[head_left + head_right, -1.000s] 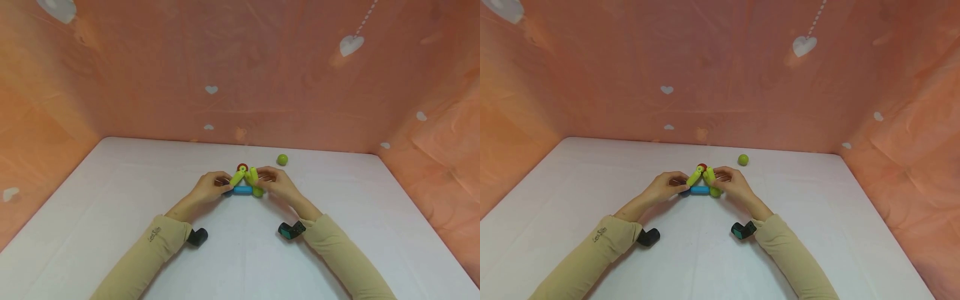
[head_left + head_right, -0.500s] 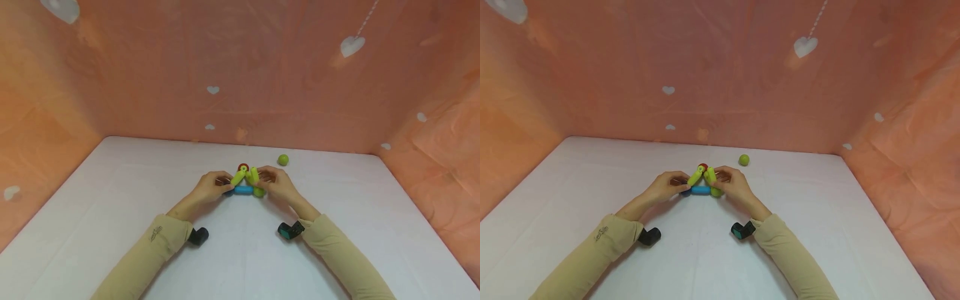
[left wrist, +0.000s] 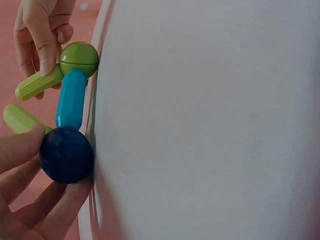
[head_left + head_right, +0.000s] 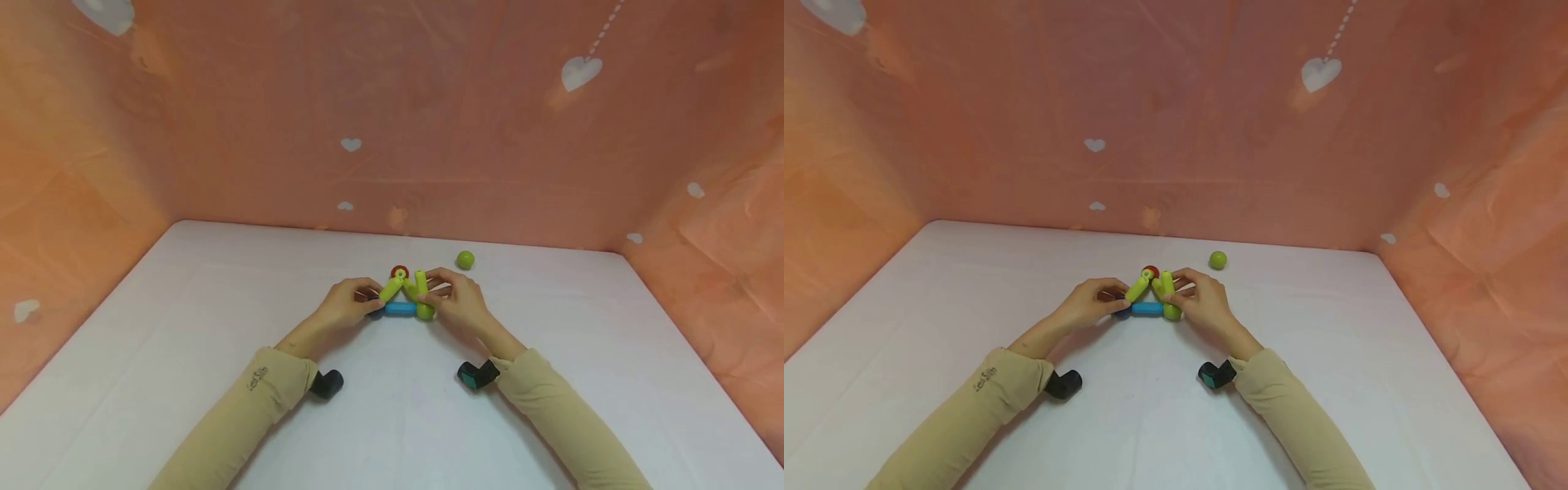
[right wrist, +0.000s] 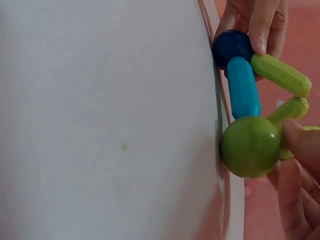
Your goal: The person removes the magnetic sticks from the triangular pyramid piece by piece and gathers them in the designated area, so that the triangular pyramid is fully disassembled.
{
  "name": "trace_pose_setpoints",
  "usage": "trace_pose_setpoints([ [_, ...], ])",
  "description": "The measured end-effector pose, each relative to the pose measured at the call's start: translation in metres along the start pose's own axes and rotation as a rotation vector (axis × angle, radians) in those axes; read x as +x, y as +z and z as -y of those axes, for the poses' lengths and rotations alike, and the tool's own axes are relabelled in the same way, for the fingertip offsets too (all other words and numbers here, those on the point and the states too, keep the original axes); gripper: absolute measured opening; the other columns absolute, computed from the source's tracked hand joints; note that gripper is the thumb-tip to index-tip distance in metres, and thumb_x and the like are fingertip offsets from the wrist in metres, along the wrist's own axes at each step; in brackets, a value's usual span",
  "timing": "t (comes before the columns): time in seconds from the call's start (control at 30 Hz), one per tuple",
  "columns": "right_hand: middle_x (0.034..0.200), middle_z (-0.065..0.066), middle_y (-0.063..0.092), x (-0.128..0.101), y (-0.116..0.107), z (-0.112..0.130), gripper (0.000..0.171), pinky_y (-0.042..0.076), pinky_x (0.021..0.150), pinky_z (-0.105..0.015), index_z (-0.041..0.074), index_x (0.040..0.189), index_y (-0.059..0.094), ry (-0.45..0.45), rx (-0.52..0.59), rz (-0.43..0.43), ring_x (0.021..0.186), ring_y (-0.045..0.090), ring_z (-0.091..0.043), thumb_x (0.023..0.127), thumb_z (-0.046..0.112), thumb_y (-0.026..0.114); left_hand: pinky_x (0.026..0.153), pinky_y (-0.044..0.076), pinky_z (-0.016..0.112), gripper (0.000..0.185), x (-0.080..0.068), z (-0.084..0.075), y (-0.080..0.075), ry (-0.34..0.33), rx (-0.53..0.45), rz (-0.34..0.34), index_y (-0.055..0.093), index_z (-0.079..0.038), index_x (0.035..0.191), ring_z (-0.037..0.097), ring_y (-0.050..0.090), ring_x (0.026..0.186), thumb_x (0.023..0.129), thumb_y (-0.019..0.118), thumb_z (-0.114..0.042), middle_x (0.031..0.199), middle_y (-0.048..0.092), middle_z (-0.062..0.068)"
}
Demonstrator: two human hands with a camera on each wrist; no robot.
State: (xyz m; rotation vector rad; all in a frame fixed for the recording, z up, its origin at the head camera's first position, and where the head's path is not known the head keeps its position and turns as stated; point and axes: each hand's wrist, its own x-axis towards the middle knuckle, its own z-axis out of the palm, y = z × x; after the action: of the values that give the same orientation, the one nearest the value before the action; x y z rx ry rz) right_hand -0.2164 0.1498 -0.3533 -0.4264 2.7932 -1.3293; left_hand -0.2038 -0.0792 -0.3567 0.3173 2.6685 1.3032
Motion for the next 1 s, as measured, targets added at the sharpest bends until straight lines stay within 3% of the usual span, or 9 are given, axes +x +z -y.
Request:
trace_pose_setpoints([
  [0.3, 0.112, -0.014, 0.065, -0.006, -0.009, -0.006, 0.042, 0.056, 0.077, -0.033, 0.006, 0.124, 0.058, 0.051, 0.000, -0.019, 0.100, 0.069, -0.030, 0.086, 0.016, 0.072, 0.095, 0.049, 0.042, 0.024, 0.006, -0.007, 0.007, 0.008, -0.016, 0.020, 0.066, -0.009, 0.113, 0.030, 0.062, 0.107, 0.091, 0.065, -0.017, 0.113, 0.066, 0.013],
  [0.4, 0.115, -0.016, 0.063, -0.007, -0.011, -0.008, 0.039, 0.054, 0.068, -0.028, 0.005, 0.123, 0.057, 0.045, 0.031, -0.048, 0.092, 0.070, -0.030, 0.087, 0.011, 0.069, 0.095, 0.049, 0.042, 0.024, 0.007, -0.009, 0.008, 0.022, -0.027, 0.028, 0.066, -0.008, 0.113, 0.030, 0.062, 0.107, 0.091, 0.065, -0.015, 0.112, 0.066, 0.014],
  [0.53, 0.120, -0.019, 0.059, -0.005, -0.009, -0.006, 0.037, 0.052, 0.062, -0.022, 0.002, 0.123, 0.056, 0.018, 0.110, -0.015, 0.083, 0.071, -0.027, 0.088, 0.006, 0.065, 0.096, 0.049, 0.042, 0.023, 0.004, -0.007, 0.006, 0.022, -0.015, 0.019, 0.067, -0.007, 0.112, 0.030, 0.063, 0.107, 0.089, 0.067, -0.013, 0.111, 0.067, 0.014],
  [0.8, 0.115, -0.020, 0.059, -0.001, -0.006, -0.007, 0.037, 0.054, 0.065, -0.025, 0.000, 0.121, 0.058, -0.008, 0.188, 0.015, 0.082, 0.070, -0.023, 0.086, 0.005, 0.068, 0.095, 0.049, 0.043, 0.023, -0.002, -0.003, 0.001, 0.025, -0.011, 0.008, 0.067, -0.008, 0.111, 0.030, 0.063, 0.107, 0.089, 0.067, -0.015, 0.112, 0.067, 0.014],
  [1.0, 0.115, -0.022, 0.063, 0.001, -0.015, -0.011, 0.037, 0.055, 0.066, -0.026, -0.004, 0.121, 0.059, 0.002, 0.176, 0.013, 0.084, 0.070, -0.027, 0.086, 0.006, 0.069, 0.095, 0.048, 0.044, 0.023, -0.004, -0.002, -0.002, 0.007, -0.014, -0.002, 0.067, -0.007, 0.111, 0.030, 0.063, 0.105, 0.089, 0.068, -0.015, 0.112, 0.067, 0.014],
])
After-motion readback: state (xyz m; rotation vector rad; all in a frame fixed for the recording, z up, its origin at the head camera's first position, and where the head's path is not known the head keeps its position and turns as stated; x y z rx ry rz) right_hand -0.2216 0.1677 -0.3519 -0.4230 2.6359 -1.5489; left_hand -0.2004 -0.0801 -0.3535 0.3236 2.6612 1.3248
